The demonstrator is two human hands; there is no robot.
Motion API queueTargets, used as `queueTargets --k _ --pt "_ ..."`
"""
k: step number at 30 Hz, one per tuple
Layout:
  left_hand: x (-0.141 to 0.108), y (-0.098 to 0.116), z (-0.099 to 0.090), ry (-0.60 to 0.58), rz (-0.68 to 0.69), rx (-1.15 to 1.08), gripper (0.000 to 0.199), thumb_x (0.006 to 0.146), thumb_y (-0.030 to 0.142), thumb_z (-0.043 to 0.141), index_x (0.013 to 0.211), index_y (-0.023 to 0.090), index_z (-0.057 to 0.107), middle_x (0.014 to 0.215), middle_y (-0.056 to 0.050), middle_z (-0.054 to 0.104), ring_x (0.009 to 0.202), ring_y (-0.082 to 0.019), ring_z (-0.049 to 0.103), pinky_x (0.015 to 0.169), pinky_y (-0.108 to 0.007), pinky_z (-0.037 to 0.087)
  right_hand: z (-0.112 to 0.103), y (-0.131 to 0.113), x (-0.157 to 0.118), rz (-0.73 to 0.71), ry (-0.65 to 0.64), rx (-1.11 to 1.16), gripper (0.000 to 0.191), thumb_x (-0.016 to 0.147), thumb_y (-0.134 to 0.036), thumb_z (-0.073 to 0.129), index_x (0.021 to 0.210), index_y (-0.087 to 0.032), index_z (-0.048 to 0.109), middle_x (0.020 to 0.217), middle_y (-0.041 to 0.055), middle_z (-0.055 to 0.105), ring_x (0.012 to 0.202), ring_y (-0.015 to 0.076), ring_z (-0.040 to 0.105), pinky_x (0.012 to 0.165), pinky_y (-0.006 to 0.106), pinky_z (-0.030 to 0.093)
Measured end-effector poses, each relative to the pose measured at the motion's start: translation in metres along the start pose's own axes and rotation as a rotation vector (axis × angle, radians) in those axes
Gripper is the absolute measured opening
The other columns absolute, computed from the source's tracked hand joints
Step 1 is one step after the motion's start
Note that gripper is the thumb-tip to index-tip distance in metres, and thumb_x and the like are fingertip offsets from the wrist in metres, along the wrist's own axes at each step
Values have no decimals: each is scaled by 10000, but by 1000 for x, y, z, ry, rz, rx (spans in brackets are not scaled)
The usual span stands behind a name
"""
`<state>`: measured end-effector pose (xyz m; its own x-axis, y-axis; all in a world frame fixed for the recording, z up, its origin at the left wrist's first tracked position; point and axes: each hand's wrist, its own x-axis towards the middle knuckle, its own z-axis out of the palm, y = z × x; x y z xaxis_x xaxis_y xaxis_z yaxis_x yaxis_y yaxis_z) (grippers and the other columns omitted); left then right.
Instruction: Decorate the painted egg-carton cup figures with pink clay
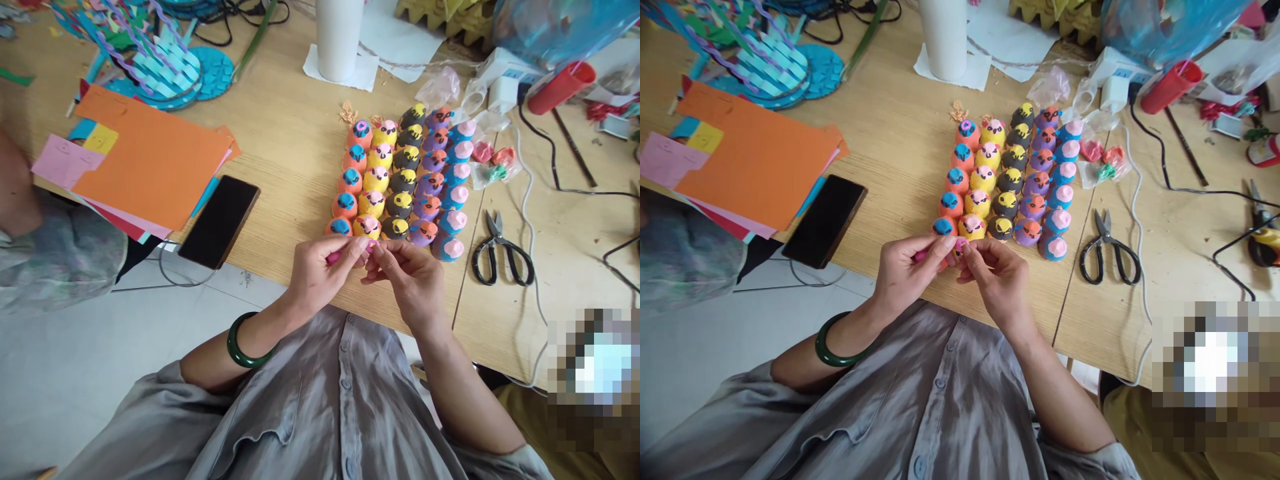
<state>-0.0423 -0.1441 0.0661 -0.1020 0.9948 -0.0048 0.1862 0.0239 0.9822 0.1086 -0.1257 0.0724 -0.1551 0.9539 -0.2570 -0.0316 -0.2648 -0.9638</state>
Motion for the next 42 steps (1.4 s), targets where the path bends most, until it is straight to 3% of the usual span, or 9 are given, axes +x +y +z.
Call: queueTargets --k 2,5,9,18,22,27,32,38,42 --pt "1 1 -2 -51 -126 -122 412 935 496 633 722 160 740 657 -26 673 493 -63 480 447 -198 365 -1 0 0 17 -7 19 326 813 -496 784 790 -181 701 670 -8 679 554 102 633 544 263 643" --pt "2 0 -6 -134 -283 -287 362 876 513 706 861 161 789 664 -10 630 453 -41 405 390 -194 297 -2 0 0 37 -21 56 322 809 -490 790 777 -183 700 661 -12 664 560 98 621 537 250 639" --pt "2 -3 -7 -170 -350 -374 357 825 466 779 1036 179 804 648 12 604 429 -25 379 376 -185 292 -3 1 -1 54 -51 86 302 822 -470 783 775 -183 701 676 -12 659 573 92 603 542 244 638" --pt "8 -3 -3 -158 -481 -625 232 728 351 869 841 169 781 611 28 607 415 -8 414 363 -150 268 -2 3 -3 103 -116 147 289 819 -462 785 794 -188 698 683 -17 643 607 100 601 536 244 635" --pt "8 1 -3 -154 -495 -638 240 713 362 875 806 169 768 611 34 591 410 -4 398 357 -150 260 -2 4 -2 85 -119 167 265 818 -444 790 815 -194 699 676 -25 646 595 97 607 523 236 632" --pt "7 2 -3 -138 -446 -576 319 800 474 793 816 156 764 677 16 601 419 1 366 354 -164 255 -3 3 -1 80 -91 128 280 835 -455 770 792 -192 683 672 -28 629 580 92 586 561 268 657" --pt "7 -3 -3 -137 -413 -509 262 789 396 823 918 171 788 643 22 610 411 -7 399 359 -162 269 -3 1 -1 82 -108 120 308 804 -478 794 806 -187 694 687 -18 648 597 96 602 531 242 636" --pt "9 -3 -5 -137 -411 -493 274 782 406 833 917 170 792 632 16 613 426 -12 409 368 -158 276 -3 -1 2 40 -29 77 321 793 -480 806 854 -190 683 689 -20 661 563 96 611 536 258 643" --pt "12 1 -8 -160 -406 -476 310 784 461 818 810 157 767 650 5 620 423 -10 395 363 -165 279 -3 -1 7 20 -20 45 324 791 -482 806 826 -191 669 691 -12 673 552 98 624 538 264 643"
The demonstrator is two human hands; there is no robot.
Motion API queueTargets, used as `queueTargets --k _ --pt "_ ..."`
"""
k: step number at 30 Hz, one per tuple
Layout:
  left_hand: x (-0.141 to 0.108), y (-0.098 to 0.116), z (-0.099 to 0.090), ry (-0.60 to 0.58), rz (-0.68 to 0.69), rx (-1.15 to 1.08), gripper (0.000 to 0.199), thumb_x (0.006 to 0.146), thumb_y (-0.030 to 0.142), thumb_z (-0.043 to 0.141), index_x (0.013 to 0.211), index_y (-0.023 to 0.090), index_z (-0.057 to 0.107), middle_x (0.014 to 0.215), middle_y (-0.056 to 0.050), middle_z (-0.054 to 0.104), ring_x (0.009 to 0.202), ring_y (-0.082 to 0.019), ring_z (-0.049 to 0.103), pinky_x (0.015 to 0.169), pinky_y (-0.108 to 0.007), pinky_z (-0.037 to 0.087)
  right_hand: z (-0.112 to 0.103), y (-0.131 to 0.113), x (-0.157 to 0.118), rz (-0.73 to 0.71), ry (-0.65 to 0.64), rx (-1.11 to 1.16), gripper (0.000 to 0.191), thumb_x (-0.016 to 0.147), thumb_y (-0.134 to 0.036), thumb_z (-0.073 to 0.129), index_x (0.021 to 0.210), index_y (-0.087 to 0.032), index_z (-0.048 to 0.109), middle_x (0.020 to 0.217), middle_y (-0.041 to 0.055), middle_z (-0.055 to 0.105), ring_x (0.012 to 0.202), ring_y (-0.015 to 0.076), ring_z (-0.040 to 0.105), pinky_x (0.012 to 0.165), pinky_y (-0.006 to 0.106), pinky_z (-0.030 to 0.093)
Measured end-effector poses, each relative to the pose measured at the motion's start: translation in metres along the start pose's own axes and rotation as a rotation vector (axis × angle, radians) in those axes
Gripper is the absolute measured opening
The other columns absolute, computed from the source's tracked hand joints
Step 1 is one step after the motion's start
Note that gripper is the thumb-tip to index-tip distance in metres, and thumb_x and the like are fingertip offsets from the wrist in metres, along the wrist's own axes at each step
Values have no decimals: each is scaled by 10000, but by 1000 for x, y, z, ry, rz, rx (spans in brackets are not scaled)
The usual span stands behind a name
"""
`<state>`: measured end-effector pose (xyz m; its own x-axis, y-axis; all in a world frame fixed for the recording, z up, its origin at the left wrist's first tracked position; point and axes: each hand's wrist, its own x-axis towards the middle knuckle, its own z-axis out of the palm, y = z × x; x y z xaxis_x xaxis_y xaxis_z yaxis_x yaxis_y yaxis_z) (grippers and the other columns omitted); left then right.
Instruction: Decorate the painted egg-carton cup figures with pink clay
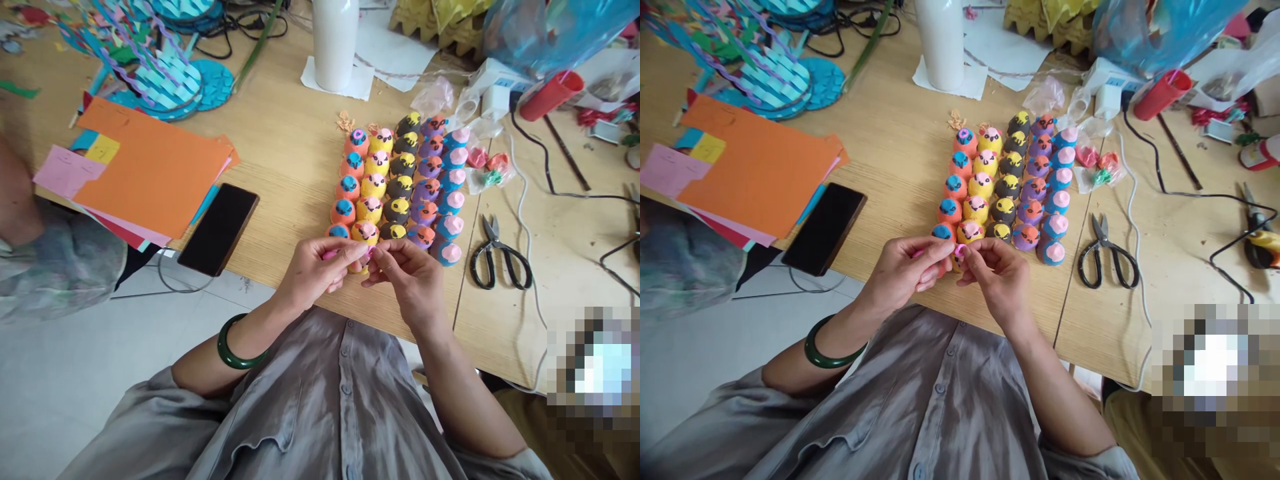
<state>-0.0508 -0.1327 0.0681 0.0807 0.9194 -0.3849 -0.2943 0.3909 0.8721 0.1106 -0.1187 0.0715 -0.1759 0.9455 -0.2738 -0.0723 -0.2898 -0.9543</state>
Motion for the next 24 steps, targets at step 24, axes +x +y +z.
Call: queueTargets --k 24 --pt "99 35 -34 200 268 -8 241 839 252 688 1042 167 786 649 42 508 470 -24 341 389 -162 254 2 -41 139 -300 172 -506 124 799 -221 726 690 -170 696 525 -65 482 478 56 368 465 236 285"
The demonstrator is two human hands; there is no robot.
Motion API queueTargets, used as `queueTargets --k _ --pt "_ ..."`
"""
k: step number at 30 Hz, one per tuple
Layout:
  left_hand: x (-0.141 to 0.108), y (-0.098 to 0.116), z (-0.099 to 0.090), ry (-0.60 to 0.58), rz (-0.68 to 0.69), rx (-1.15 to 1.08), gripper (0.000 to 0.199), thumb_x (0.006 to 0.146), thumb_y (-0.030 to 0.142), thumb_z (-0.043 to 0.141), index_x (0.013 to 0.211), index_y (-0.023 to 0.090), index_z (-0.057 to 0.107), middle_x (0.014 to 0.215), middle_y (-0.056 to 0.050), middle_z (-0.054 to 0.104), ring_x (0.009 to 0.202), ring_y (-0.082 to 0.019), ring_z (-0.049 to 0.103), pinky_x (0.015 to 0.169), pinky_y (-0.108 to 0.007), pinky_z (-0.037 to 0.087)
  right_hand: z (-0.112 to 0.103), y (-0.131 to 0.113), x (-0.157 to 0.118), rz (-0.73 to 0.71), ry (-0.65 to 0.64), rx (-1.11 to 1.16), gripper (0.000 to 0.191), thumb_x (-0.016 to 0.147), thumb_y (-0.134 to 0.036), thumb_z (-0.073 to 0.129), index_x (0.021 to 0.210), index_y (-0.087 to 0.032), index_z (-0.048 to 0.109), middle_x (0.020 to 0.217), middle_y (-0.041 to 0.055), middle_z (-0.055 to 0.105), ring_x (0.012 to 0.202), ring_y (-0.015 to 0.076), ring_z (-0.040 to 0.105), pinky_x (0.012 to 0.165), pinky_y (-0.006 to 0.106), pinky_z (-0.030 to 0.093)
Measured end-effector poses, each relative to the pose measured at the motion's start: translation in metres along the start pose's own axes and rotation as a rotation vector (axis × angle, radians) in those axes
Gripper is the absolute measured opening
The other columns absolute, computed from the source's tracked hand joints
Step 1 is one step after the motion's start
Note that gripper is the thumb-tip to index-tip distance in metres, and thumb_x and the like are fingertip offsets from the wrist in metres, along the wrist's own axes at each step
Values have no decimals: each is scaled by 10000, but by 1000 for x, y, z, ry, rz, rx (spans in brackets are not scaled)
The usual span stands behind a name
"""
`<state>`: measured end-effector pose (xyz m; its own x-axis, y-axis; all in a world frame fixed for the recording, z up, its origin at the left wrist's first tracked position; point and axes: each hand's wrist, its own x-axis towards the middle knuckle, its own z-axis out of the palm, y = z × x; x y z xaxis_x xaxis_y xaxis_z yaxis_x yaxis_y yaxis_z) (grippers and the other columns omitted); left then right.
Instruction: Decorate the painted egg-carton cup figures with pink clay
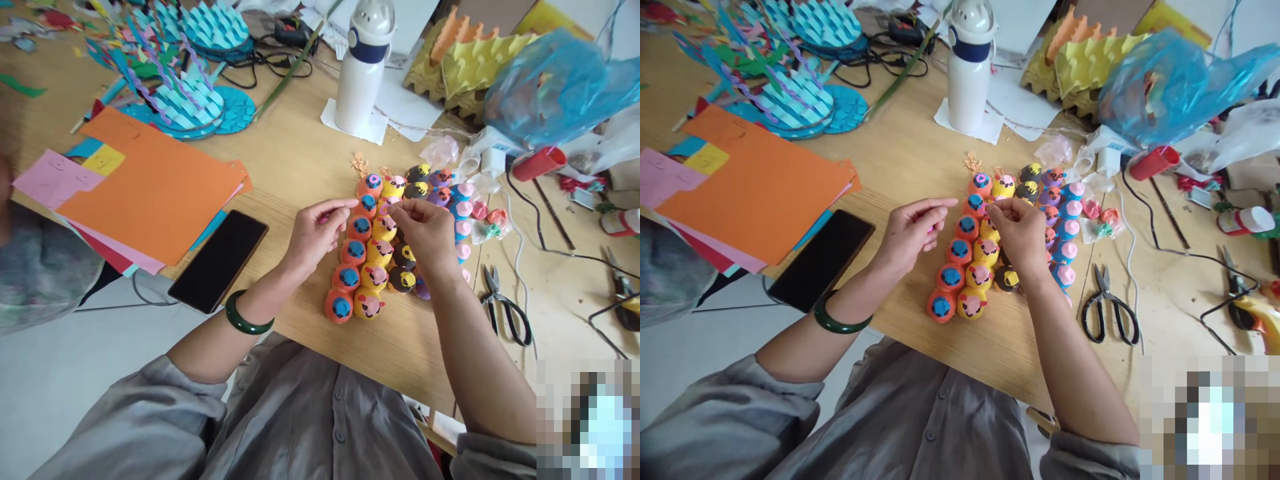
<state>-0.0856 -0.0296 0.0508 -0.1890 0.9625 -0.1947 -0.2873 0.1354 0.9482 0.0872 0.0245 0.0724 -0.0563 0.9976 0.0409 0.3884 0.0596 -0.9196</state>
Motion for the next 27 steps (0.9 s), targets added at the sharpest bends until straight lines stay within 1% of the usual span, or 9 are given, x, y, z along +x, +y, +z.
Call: queueTargets --k 4,9,14,17,22,27 --pt "11 -10 2 -4 -62 24 281 868 240 629 1092 144 768 656 41 508 474 -22 346 391 -155 259 14 -2 23 -23 -15 -79 127 780 -170 713 657 -163 679 535 -51 520 492 67 395 493 256 301" --pt "12 -14 0 -9 -110 28 288 876 226 614 1111 140 758 663 37 528 471 -20 366 391 -154 258 22 1 36 -29 -29 -155 147 766 -160 709 628 -187 664 518 -39 526 491 90 419 482 267 290" --pt "12 -13 -1 -42 -142 10 261 886 238 624 1084 138 762 647 42 519 461 -17 367 389 -155 257 23 7 39 -55 -32 -259 177 784 -187 693 615 -198 644 521 -31 539 498 103 440 487 276 313" --pt "11 -12 0 -64 -155 8 253 887 248 629 1073 138 763 664 41 525 461 -13 361 387 -152 253 24 7 39 -46 -23 -338 163 793 -201 684 634 -194 649 534 -25 561 512 110 465 501 279 327" --pt "13 -13 -1 -64 -164 20 247 889 238 622 1061 133 765 660 39 531 455 -12 363 382 -154 248 26 4 37 -37 -30 -419 136 802 -239 655 678 -184 668 597 -7 609 569 125 512 540 276 347" --pt "15 -14 -2 -59 -168 47 255 887 228 610 1062 133 768 652 37 531 462 -19 379 381 -153 251 29 -1 34 -66 18 -552 127 792 -258 639 688 -193 673 649 6 638 611 147 533 588 291 378"
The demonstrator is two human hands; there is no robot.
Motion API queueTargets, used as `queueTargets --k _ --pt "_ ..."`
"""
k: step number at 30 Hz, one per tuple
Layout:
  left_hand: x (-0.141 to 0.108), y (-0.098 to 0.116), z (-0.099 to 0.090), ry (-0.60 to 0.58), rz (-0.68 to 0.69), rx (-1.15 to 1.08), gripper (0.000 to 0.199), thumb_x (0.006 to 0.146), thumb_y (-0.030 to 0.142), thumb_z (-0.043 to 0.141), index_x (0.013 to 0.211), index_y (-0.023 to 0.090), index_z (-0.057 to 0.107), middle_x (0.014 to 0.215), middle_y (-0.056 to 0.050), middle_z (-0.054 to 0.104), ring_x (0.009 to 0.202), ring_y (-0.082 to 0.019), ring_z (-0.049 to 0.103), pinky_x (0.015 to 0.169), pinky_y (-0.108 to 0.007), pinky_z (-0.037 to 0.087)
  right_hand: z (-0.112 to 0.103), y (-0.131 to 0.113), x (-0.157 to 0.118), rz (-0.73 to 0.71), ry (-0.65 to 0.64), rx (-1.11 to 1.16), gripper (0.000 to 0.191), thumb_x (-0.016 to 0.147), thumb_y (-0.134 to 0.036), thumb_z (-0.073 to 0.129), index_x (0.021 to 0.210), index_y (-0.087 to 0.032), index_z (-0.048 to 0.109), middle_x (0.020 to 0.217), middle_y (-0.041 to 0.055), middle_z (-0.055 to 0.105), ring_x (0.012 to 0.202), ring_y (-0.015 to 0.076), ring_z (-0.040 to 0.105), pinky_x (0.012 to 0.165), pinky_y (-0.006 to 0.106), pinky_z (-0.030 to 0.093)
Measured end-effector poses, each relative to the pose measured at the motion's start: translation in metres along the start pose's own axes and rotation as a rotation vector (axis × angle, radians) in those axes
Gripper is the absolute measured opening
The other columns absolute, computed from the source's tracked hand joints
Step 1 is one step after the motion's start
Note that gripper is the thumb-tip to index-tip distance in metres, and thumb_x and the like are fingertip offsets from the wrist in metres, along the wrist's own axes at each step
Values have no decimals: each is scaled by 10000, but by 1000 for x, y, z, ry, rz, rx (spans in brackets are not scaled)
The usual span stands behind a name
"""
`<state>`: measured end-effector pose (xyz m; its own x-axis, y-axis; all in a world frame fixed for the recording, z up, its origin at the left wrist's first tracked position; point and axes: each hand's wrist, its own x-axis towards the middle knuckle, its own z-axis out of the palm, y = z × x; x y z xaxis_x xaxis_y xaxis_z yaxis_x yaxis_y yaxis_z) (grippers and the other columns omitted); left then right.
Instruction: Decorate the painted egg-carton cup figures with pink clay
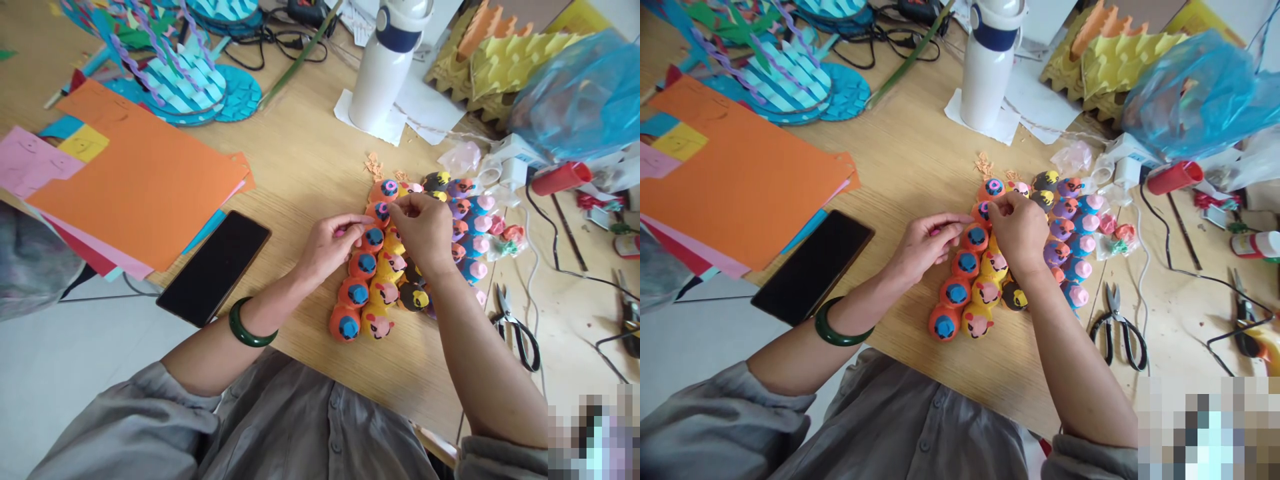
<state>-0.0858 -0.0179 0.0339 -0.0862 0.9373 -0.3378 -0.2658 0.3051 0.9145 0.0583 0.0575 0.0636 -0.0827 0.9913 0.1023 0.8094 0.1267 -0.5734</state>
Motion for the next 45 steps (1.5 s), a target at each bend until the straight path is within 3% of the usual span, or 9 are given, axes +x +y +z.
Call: queueTargets --k 8,29,34,38,45 --pt "1 0 0 -5 -11 24 254 879 238 618 1052 128 768 652 36 535 459 -21 377 386 -162 256 1 -1 -3 30 -13 -48 129 833 -291 617 798 -208 710 727 24 699 668 190 615 631 322 416" --pt "2 -4 -2 -21 10 23 226 888 231 616 1018 142 779 650 32 534 450 -25 374 397 -191 254 -5 -1 2 -1 12 246 137 783 -228 621 649 -200 629 576 -23 544 548 112 440 522 277 348" --pt "3 -5 -2 -27 20 24 221 880 242 629 1012 140 774 655 31 541 447 -26 376 399 -195 257 -6 -2 2 70 -36 327 165 781 -215 630 619 -199 603 534 -41 505 503 98 396 501 271 329" --pt "2 -4 -2 -23 9 33 232 889 231 609 1022 133 772 654 31 537 449 -24 380 397 -187 254 -1 4 2 54 -65 262 149 769 -227 630 625 -193 614 556 -26 542 539 114 445 523 274 339" --pt "3 -6 -2 -25 17 48 228 883 238 619 1015 131 771 652 29 542 451 -25 384 401 -188 259 -2 -2 -3 22 15 -78 168 780 -315 656 652 -208 642 649 9 637 634 165 533 602 303 375"
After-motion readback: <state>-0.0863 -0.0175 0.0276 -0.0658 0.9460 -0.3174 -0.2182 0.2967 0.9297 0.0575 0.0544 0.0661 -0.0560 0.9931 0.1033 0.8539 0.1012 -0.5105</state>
